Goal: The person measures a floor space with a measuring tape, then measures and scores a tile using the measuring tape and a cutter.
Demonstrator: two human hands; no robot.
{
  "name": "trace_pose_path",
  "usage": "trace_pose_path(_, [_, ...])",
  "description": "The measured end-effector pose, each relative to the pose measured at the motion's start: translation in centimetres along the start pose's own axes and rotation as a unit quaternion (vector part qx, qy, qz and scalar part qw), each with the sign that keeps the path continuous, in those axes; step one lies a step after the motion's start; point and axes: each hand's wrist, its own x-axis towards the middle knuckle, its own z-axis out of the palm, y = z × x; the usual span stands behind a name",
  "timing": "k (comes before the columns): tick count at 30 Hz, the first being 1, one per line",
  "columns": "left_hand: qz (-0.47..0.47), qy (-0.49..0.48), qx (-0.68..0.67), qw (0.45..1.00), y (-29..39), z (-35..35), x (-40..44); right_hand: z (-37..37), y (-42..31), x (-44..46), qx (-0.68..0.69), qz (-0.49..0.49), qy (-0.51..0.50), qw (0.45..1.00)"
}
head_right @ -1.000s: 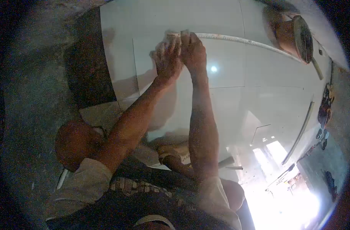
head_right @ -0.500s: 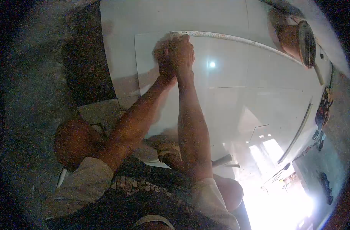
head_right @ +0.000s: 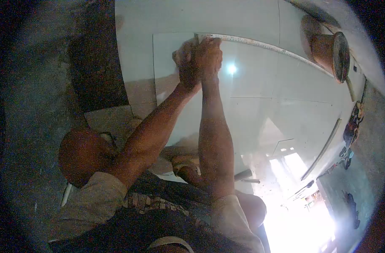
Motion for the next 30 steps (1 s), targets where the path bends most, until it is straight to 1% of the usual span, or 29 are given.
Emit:
trace_pose_path(2, [0.033, -0.009, 0.073, 0.997, 0.1, -0.1, -0.1, -0.7, 0.8, -0.6, 0.117, -0.087, 0.008, 0.989])
trace_pose_path(3, [0.034, -0.023, 0.092, 0.995, -0.2, 0.1, 0.0, -1.2, 1.1, -0.6, 0.174, -0.128, 0.011, 0.976])
trace_pose_path(4, [0.035, -0.038, 0.108, 0.993, -0.5, 0.4, 0.0, -1.7, 1.5, -0.6, 0.158, -0.148, -0.001, 0.976])
trace_pose_path(6, [0.038, -0.060, 0.122, 0.990, -0.3, 0.7, -0.1, -2.0, 1.4, -1.0, 0.272, -0.143, -0.026, 0.951])
trace_pose_path(8, [0.037, -0.070, 0.122, 0.989, -0.2, 0.5, 0.1, -3.0, 0.4, -1.0, 0.348, -0.056, -0.072, 0.933])
trace_pose_path(11, [0.025, -0.065, 0.097, 0.993, 0.8, -0.9, 0.7, -4.9, -1.3, -1.0, 0.500, -0.025, -0.124, 0.857])
trace_pose_path(12, [0.036, -0.050, 0.101, 0.993, 0.8, -1.0, 0.9, -5.2, -1.2, -0.4, 0.511, -0.008, -0.163, 0.844])
trace_pose_path(15, [0.001, -0.068, 0.051, 0.996, 1.3, -1.6, 1.2, -4.4, -0.9, 1.8, 0.500, -0.046, -0.192, 0.843])
trace_pose_path(16, [-0.007, -0.078, 0.047, 0.996, 1.3, -1.6, 1.2, -4.1, -1.2, 2.5, 0.487, -0.055, -0.181, 0.853])
trace_pose_path(18, [-0.023, -0.101, 0.040, 0.994, 1.1, -1.3, 1.1, -3.5, -1.2, 3.7, 0.402, -0.084, -0.172, 0.896])
trace_pose_path(19, [-0.015, -0.096, 0.034, 0.995, 0.9, -0.8, 1.0, -3.2, -1.1, 4.9, 0.358, -0.101, -0.167, 0.913])
trace_pose_path(20, [-0.008, -0.091, 0.029, 0.995, 0.8, -0.6, 0.9, -2.2, -0.8, 5.9, 0.361, -0.093, -0.138, 0.918])
trace_pose_path(23, [-0.009, -0.084, 0.019, 0.996, 1.1, -1.0, 1.0, -1.7, -0.1, 7.1, 0.318, -0.130, -0.178, 0.922])
trace_pose_path(24, [-0.013, -0.083, 0.015, 0.996, 1.5, -1.5, 1.2, -1.8, -0.4, 6.7, 0.357, -0.114, -0.180, 0.909])
trace_pose_path(26, [-0.057, -0.150, -0.005, 0.987, 2.3, -3.0, 2.2, -1.2, 0.5, 8.3, 0.247, -0.180, -0.144, 0.941])
trace_pose_path(27, [-0.078, -0.182, -0.015, 0.980, 2.3, -3.3, 2.5, -1.0, 0.5, 8.5, 0.226, -0.193, -0.132, 0.946])
trace_pose_path(28, [-0.061, -0.163, -0.021, 0.985, 1.8, -2.8, 2.2, -0.8, 0.5, 8.8, 0.204, -0.206, -0.118, 0.950])
trace_pose_path(30, [-0.027, -0.124, -0.035, 0.991, 1.2, -1.9, 1.8, -0.9, 0.6, 9.0, 0.231, -0.195, -0.106, 0.947])
